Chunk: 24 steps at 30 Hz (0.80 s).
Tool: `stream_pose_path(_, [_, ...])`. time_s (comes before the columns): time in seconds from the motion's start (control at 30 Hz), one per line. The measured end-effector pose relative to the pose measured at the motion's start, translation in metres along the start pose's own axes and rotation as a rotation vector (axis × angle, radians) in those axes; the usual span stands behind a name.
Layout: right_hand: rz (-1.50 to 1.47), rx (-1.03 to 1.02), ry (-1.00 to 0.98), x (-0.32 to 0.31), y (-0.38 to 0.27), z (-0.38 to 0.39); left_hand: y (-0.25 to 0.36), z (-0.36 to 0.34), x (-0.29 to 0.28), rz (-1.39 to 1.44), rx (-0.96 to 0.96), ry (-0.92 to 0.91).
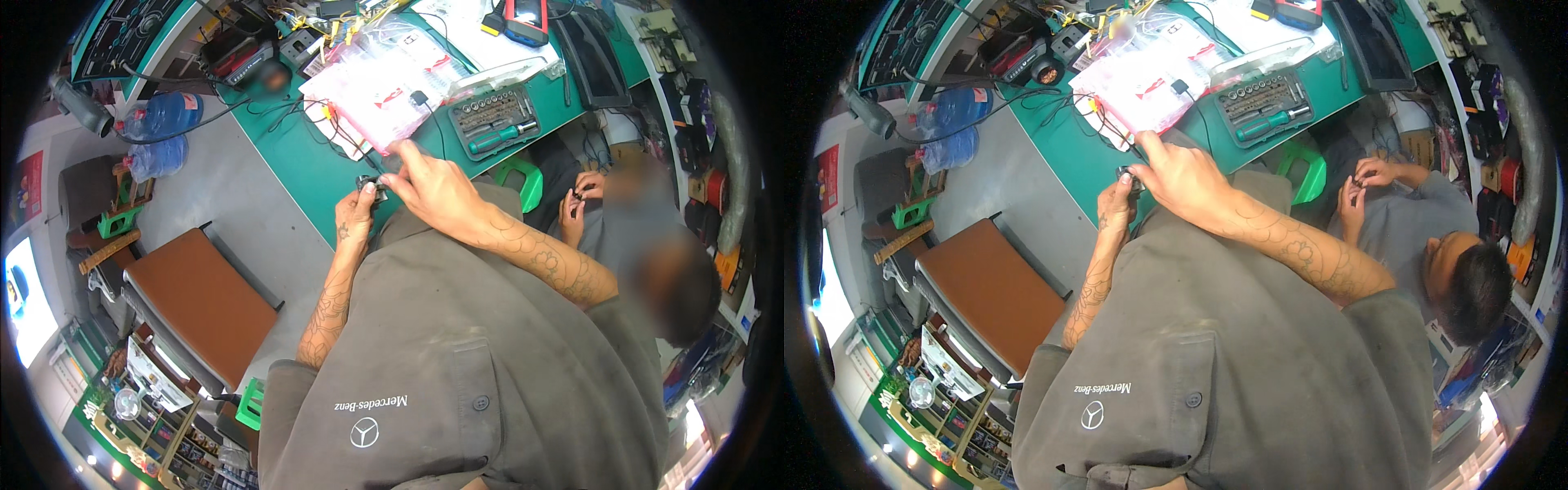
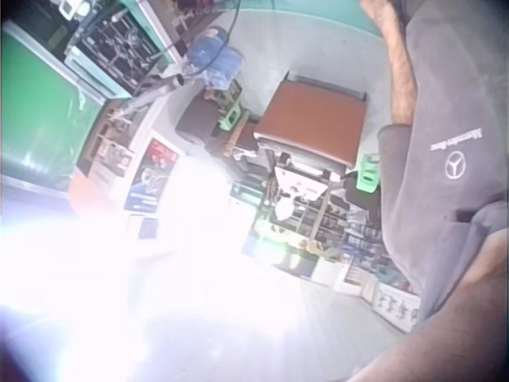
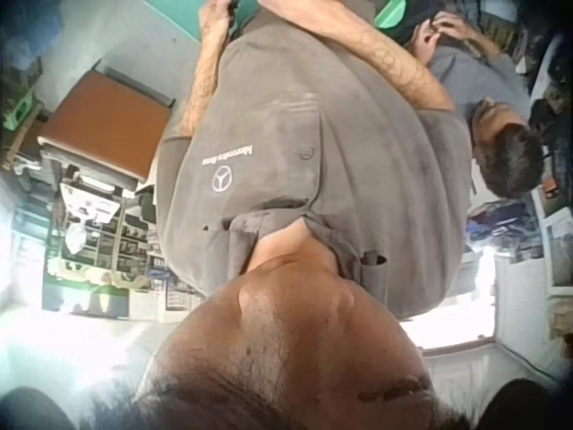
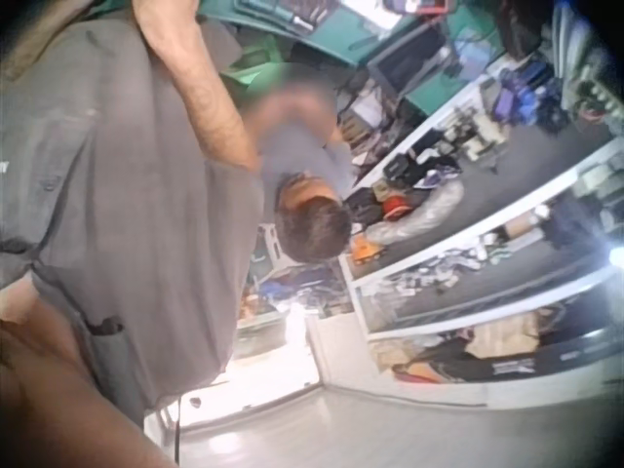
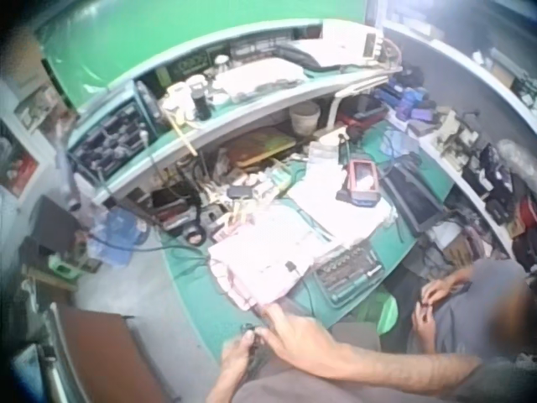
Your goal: The person disassembles a small black electronic component using a screwdriver and a green electric screwdriver. They remove screws, open the casing, and manipulate internal wires and parts on a green workbench in a workshop.
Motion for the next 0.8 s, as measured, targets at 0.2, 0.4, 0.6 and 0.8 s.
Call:
stream_pose_path(0.2, [0.302, 0.046, -0.203, -0.001, -0.008, -0.013, -0.010, 0.002, 0.006, -0.022, -0.054, -0.035])
stream_pose_path(0.4, [0.010, -0.478, -0.089, -0.005, -0.037, -0.009, -0.019, 0.000, 0.010, 0.030, -0.093, -0.024])
stream_pose_path(0.6, [0.321, -0.110, -0.281, -0.003, -0.011, -0.027, -0.005, 0.010, 0.019, -0.030, -0.103, -0.162])
stream_pose_path(0.8, [0.078, -0.400, -0.209, 0.001, -0.030, -0.023, -0.021, 0.004, 0.023, 0.163, -0.183, -0.218])
Point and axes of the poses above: each hand's wrist, its own z-axis away from the middle knuckle, its own x-axis out of the palm, y = z × x, the point moved 9 cm from there along -z, towards the middle knuckle, and after that the axes turned 4 degrees about -z, right-handed, at the moved point
